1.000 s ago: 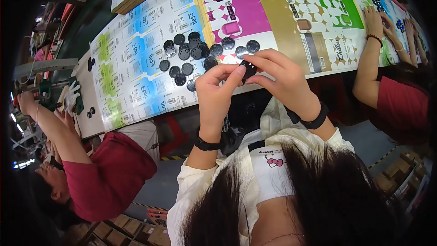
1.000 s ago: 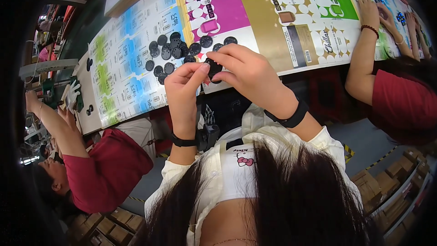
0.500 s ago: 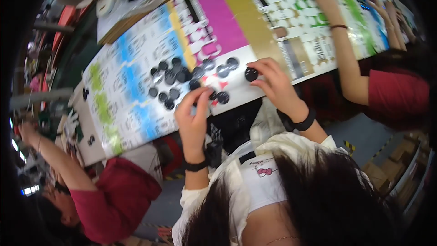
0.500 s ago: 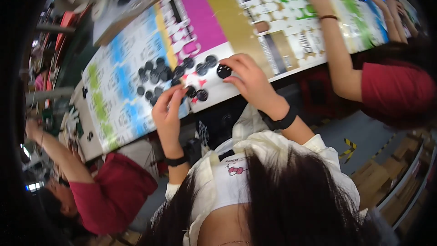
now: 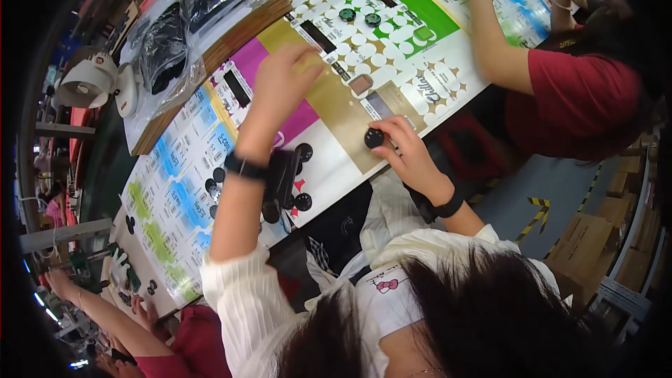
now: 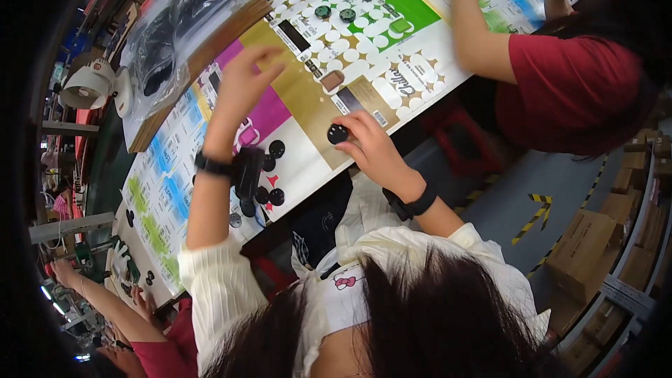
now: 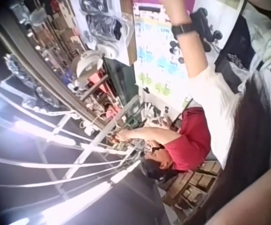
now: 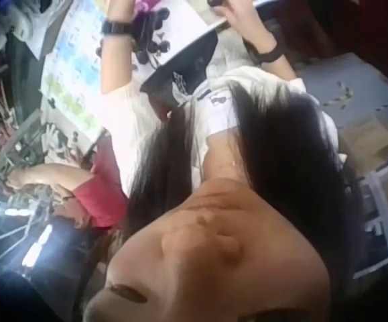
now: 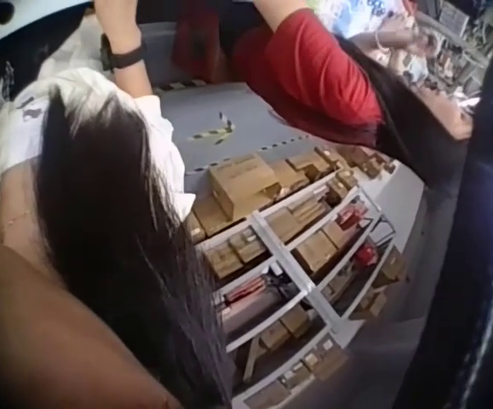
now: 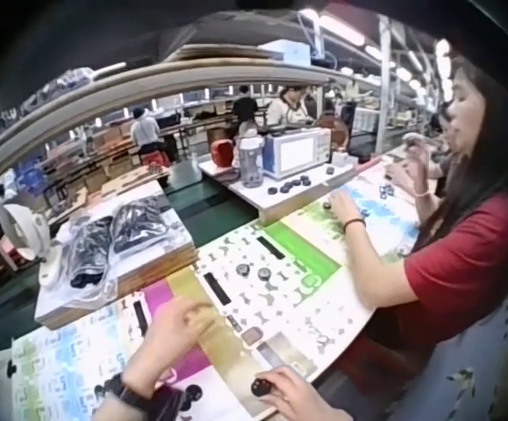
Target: Assembling small black circular components at a factory assembly station.
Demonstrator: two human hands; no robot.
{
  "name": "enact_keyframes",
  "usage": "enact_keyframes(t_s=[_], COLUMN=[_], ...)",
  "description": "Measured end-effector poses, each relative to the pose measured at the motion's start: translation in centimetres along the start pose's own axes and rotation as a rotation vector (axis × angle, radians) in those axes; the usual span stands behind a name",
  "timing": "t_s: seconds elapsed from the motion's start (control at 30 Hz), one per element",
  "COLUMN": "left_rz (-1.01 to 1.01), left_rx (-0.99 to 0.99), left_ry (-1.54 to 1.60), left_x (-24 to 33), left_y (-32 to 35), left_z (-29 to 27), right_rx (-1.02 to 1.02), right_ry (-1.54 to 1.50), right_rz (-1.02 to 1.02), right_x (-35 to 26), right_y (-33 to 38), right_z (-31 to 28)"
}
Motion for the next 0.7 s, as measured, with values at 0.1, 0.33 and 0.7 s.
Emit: enact_keyframes(t_s=[0.1, 0.33, 0.7], left_rz=[0.304, 0.403, 0.305], left_rx=[-0.031, -0.23, -0.251], left_ry=[-0.165, -0.342, -0.524], left_x=[-1.0, -3.6, -1.1], left_y=[-7.1, -11.3, 2.2], left_z=[5.3, 13.4, 9.4], right_rx=[0.009, 0.121, 0.039], right_ry=[0.046, 0.084, 0.04], right_rz=[0.023, 0.134, 0.022], right_x=[-0.1, 0.9, -0.1], right_y=[0.9, 3.4, 0.7], right_z=[-1.0, -4.7, -2.5])
Point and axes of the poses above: each hand's wrist, its own y-axis away from the middle knuckle, its own z-axis out of the palm, x = y × z, the point moved 9 cm from there along -y, towards the middle knuckle, and after that the axes turned 9 degrees about y, right-handed, at the moved point
